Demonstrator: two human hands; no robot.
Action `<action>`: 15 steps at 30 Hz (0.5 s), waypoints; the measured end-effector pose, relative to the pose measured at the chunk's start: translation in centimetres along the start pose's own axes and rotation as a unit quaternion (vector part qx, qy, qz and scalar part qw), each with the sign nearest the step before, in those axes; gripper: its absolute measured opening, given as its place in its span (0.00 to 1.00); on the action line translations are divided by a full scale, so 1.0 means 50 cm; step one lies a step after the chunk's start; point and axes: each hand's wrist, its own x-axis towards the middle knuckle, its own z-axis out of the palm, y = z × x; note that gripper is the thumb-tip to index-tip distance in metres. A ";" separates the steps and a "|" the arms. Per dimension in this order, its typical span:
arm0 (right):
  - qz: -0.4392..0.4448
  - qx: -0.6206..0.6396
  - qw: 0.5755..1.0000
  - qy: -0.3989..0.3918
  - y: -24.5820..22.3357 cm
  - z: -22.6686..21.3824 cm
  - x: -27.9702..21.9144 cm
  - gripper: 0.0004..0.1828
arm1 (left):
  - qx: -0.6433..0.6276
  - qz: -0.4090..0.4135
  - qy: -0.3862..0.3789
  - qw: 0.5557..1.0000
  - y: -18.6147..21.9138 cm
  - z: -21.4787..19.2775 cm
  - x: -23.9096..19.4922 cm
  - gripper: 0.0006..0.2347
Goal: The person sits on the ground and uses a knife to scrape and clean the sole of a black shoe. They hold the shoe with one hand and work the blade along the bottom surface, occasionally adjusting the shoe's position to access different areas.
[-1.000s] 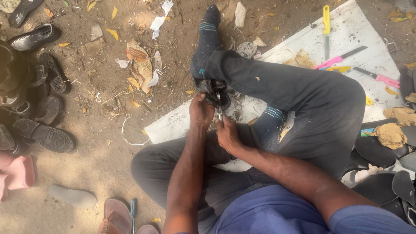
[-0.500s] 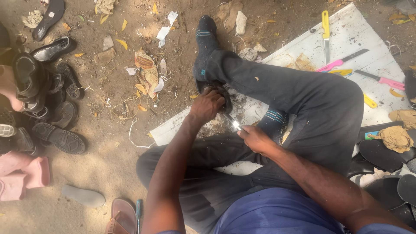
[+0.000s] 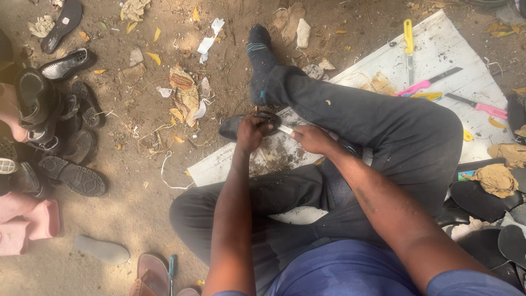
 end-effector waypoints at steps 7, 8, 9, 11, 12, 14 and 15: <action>-0.035 -0.006 0.996 0.082 -0.033 0.052 -0.061 0.16 | -0.077 -0.083 0.066 0.991 -0.004 0.019 -0.002 0.08; -0.019 0.011 0.997 0.075 -0.046 0.050 -0.062 0.16 | -0.102 -0.082 0.062 0.989 -0.006 0.014 -0.002 0.08; -0.007 -0.015 0.997 0.074 -0.063 0.048 -0.050 0.16 | -0.113 -0.068 0.061 0.989 -0.010 0.009 0.000 0.08; 0.028 -0.066 0.995 0.069 -0.087 0.045 -0.029 0.17 | -0.139 -0.044 0.050 0.988 -0.018 0.020 -0.005 0.09; 0.051 -0.073 0.995 0.041 -0.099 0.034 -0.010 0.17 | -0.149 -0.081 0.072 0.983 -0.024 0.022 0.004 0.08; 0.102 -0.086 0.991 -0.020 -0.111 0.013 0.012 0.17 | -0.170 -0.161 0.112 0.966 -0.036 0.037 0.012 0.06; 0.078 -0.086 0.993 -0.008 -0.112 0.015 0.006 0.17 | -0.161 -0.157 0.127 0.966 -0.042 0.044 -0.001 0.06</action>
